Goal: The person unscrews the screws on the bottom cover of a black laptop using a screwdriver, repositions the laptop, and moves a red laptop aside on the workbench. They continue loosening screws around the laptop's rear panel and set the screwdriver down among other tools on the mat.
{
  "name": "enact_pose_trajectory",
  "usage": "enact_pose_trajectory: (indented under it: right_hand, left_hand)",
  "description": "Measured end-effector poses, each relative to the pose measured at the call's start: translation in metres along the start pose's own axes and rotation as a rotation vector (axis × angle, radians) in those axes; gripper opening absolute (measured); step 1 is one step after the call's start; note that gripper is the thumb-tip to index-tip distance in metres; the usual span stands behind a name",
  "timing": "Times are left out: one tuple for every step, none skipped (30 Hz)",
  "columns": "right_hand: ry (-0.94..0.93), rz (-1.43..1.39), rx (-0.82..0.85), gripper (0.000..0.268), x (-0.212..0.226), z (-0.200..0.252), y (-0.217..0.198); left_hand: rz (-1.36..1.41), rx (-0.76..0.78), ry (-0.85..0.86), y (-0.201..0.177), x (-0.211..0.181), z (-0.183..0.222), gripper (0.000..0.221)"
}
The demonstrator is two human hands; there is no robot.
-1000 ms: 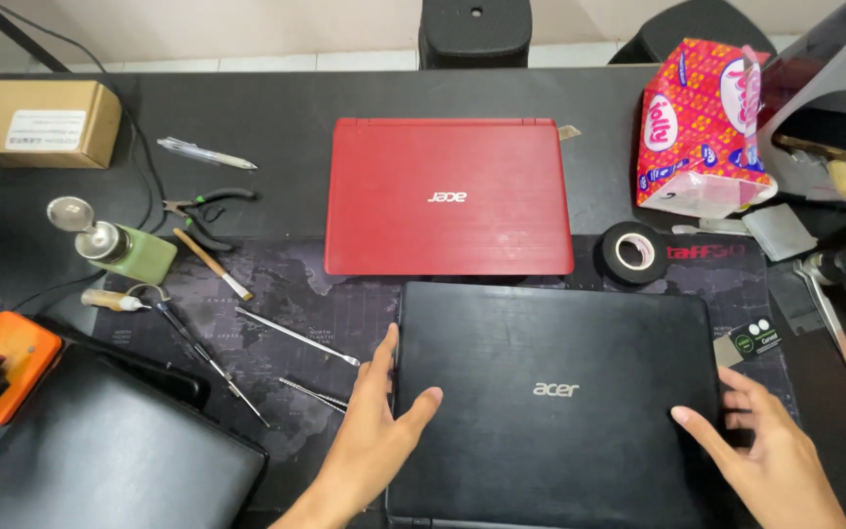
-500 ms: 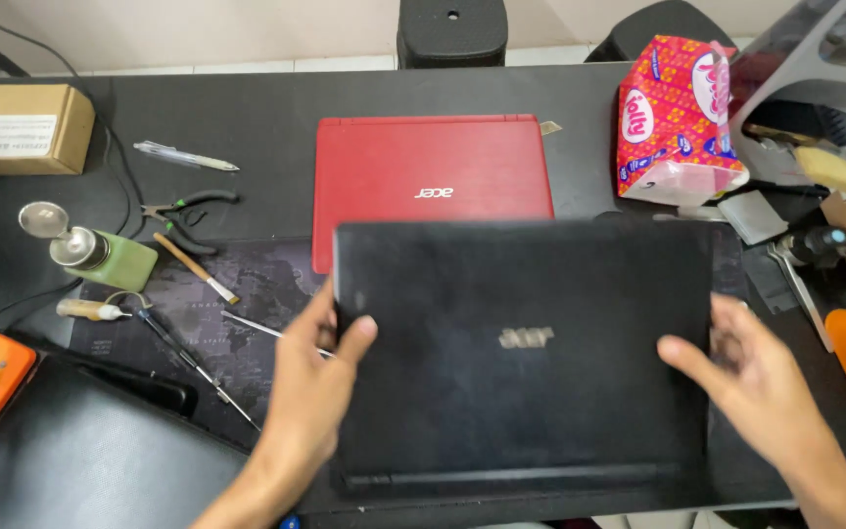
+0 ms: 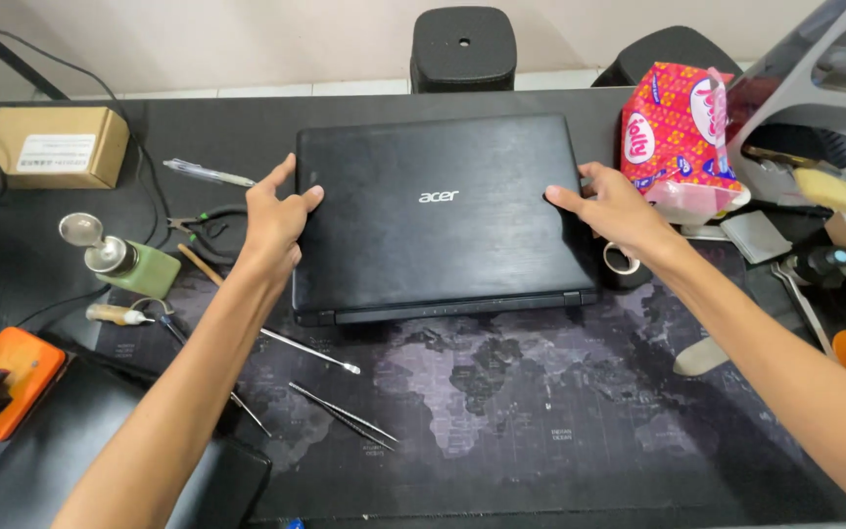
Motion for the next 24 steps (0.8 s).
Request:
enact_pose_trajectory:
  right_hand:
    - [-0.002,-0.002,0.002,0.077,0.002,-0.004,0.001]
    - [0.02,-0.003,0.026,0.075,0.001,-0.007,0.003]
    - [0.042,-0.005,0.05,0.073,0.0,-0.011,0.005]
    - [0.046,-0.007,0.047,0.073,-0.001,-0.013,0.005]
    - [0.049,-0.028,0.046,0.074,-0.002,-0.016,0.004]
    - [0.054,-0.049,0.046,0.074,-0.004,-0.018,0.004]
    - [0.06,-0.05,0.045,0.074,-0.003,-0.019,0.004]
    - [0.057,-0.041,0.027,0.076,-0.002,-0.019,0.003]
    - [0.053,-0.032,0.009,0.078,-0.001,-0.02,0.001]
    - [0.063,-0.034,0.008,0.078,-0.001,-0.018,0.002]
    - [0.072,-0.006,0.005,0.08,-0.001,-0.015,0.002]
    - [0.079,0.023,0.005,0.081,0.001,-0.014,0.002]
    - [0.085,0.023,0.006,0.081,-0.005,-0.015,0.004]
    - [0.029,-0.032,0.041,0.08,-0.007,-0.016,0.005]
    - [-0.029,-0.087,0.075,0.079,-0.009,-0.017,0.005]
    - [-0.026,-0.091,0.071,0.079,-0.013,-0.018,0.006]
    - [0.003,-0.091,0.087,0.09,-0.018,-0.02,0.008]
    - [0.029,-0.092,0.103,0.104,-0.022,-0.021,0.011]
    - [0.03,-0.096,0.1,0.104,-0.011,-0.016,0.012]
    - [0.082,-0.136,0.118,0.106,-0.003,-0.01,0.012]
    - [0.134,-0.177,0.137,0.11,0.005,-0.004,0.012]
    - [0.138,-0.184,0.126,0.11,0.006,-0.003,0.012]
    - [0.128,-0.331,0.167,0.109,0.008,-0.001,0.013]
    - [0.117,-0.483,0.202,0.108,0.01,0.002,0.013]
  left_hand:
    - [-0.002,-0.003,0.001,0.002,-0.01,0.002,0.07]
    - [-0.036,-0.011,-0.056,0.005,-0.017,0.005,0.07]
    - [-0.071,-0.019,-0.113,0.008,-0.024,0.008,0.069]
    - [-0.072,-0.014,-0.114,0.01,-0.026,0.005,0.069]
    - [-0.06,-0.004,-0.123,0.012,-0.028,0.003,0.068]
    - [-0.049,0.005,-0.135,0.015,-0.028,0.002,0.066]
    - [-0.05,0.01,-0.138,0.014,-0.022,-0.003,0.066]
    - [-0.034,0.008,-0.126,0.014,-0.016,-0.009,0.06]
    - [-0.017,0.006,-0.115,0.014,-0.01,-0.016,0.055]
    - [-0.02,0.013,-0.121,0.01,-0.001,-0.018,0.055]
    - [-0.028,0.03,-0.072,0.006,0.006,-0.021,0.057]
    - [-0.034,0.043,-0.022,0.001,0.013,-0.024,0.059]
    - [-0.035,0.047,-0.027,-0.002,0.011,-0.015,0.059]
    - [-0.012,0.09,-0.107,-0.002,0.01,-0.01,0.058]
    - [0.01,0.134,-0.186,-0.002,0.008,-0.003,0.059]
    - [0.008,0.14,-0.186,0.001,0.005,0.001,0.059]
    - [-0.106,0.145,-0.227,0.002,0.004,0.006,0.071]
    - [-0.222,0.148,-0.265,0.002,0.002,0.012,0.084]
    - [-0.226,0.151,-0.263,-0.004,0.012,0.001,0.084]
    - [-0.245,0.163,-0.289,-0.008,0.024,-0.01,0.085]
    - [-0.265,0.174,-0.315,-0.012,0.035,-0.021,0.086]
    - [-0.269,0.187,-0.31,-0.006,0.024,-0.017,0.086]
    - [-0.239,0.196,-0.338,0.001,0.015,-0.012,0.079]
    - [-0.213,0.211,-0.365,0.009,0.004,-0.009,0.073]
Point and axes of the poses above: each hand's wrist, its own z-axis away from the middle knuckle, its own y-axis out of the palm, x = y × z, the point moved 4 cm from there along -z, towards the middle knuckle, and after that the axes turned 9 degrees about y, right-handed, at the moved point
